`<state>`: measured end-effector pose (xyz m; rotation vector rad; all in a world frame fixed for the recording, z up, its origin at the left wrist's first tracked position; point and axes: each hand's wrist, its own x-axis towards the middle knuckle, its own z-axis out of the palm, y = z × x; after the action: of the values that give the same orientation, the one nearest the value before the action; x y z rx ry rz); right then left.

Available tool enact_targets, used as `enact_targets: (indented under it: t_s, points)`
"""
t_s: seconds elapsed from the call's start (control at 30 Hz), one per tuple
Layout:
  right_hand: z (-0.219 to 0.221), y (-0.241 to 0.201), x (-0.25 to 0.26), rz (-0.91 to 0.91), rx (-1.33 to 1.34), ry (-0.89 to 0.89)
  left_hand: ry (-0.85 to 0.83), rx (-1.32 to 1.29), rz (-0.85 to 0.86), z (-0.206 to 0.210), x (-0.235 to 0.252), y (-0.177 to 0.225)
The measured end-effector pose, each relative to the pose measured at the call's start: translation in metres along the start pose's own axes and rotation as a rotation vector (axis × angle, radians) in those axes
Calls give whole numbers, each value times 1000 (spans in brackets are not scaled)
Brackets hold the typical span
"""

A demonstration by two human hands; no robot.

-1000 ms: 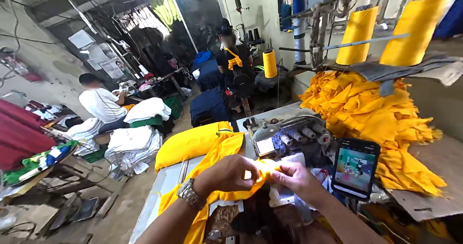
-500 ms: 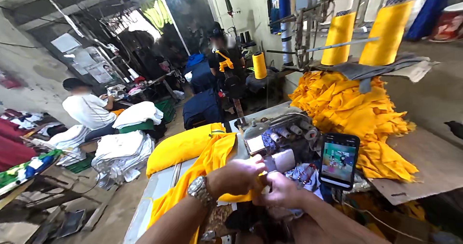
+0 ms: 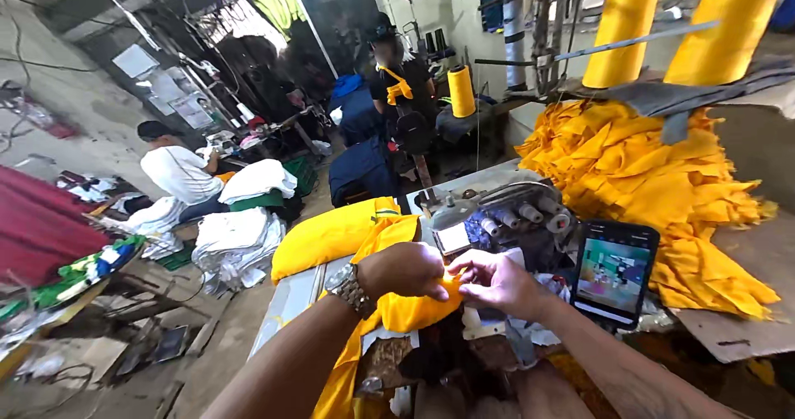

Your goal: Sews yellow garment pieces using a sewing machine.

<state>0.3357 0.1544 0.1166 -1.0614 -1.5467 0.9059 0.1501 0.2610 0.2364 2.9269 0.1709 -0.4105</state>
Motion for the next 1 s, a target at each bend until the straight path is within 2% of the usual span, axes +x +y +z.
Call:
enact_targets:
  t_s: [0.13, 0.3, 0.37, 0.47, 0.6, 0.73, 0.9, 1.0]
  points:
    - [1, 2, 2, -68, -143, 24, -37, 123, -73, -2, -5, 11]
    - [0, 7, 9, -300, -427, -22, -131, 168, -47, -15, -3, 32]
    - [-1, 8, 10, -279, -382, -120, -128, 185, -16, -19, 0, 37]
    - [8, 12, -7, -88, -118, -299, -94, 193, 1, -11, 6, 32]
    - [33, 47, -40, -125, -63, -125, 5, 309, 10, 18, 12, 0]
    - [32, 48, -31, -152, -72, -88, 200, 265, 199, 21, 11, -10]
    - [28, 50, -25, -173, -66, -108, 104, 393, 54, 18, 10, 2]
    - [29, 54, -25, -228, -63, -84, 90, 273, 105, 16, 9, 6]
